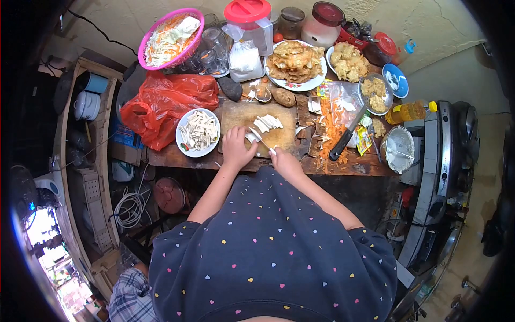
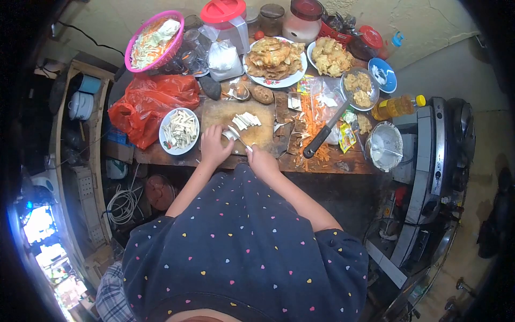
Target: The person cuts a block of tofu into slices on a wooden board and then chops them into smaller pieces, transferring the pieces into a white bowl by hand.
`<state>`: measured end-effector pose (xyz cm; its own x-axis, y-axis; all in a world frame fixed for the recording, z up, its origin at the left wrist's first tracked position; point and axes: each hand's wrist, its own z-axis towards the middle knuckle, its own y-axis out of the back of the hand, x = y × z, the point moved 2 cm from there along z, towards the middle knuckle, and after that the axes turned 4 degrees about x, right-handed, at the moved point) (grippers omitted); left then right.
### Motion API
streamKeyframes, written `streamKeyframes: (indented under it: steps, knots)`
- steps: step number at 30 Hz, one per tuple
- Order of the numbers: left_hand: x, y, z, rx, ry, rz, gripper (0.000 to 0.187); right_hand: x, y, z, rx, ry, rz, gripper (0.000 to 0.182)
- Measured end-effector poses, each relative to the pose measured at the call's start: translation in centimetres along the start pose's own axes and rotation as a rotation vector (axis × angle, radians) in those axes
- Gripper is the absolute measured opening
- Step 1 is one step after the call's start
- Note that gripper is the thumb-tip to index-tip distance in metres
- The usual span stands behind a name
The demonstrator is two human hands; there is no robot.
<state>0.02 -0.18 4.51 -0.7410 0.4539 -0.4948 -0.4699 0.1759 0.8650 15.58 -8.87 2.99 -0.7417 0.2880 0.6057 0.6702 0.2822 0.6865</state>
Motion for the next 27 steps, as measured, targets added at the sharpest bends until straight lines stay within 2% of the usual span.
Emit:
streamKeyframes:
  steps: [2, 5, 11, 17, 23, 27]
  knots:
    - [0.5, -0.6, 0.7, -0.026, 0.000, -0.022, 0.038, 0.1, 0.0, -0.1, -0.019, -0.001, -0.023, 0.034]
    - [0.0, -1.4, 3.1, -0.058, -0.218, -0.087, 0.046, 0.5, 0.1, -0.3, -0.027, -0.010, -0.039, 0.034]
    - [-0.9, -4.0, 6.2, 0.266, -0.499, -0.005, 0.053, 0.8, 0.0, -0.4, -0.063, -0.018, -0.074, 0.034]
    - [-0.7, -3.6, 6.4, 0.364, -0.489, -0.017, 0.057, 0.9, -0.6, -0.4, -0.063, -0.023, -0.106, 0.035]
    - [-0.9, -3.7, 6.8, 0.369, -0.482, -0.065, 0.069, 0.8, -1.2, -0.2, -0.058, -0.063, -0.061, 0.035]
    - [-0.9, -3.6, 6.9, 0.373, -0.477, -0.041, 0.068, 0.5, -1.6, 0.1, -0.063, -0.088, -0.035, 0.035]
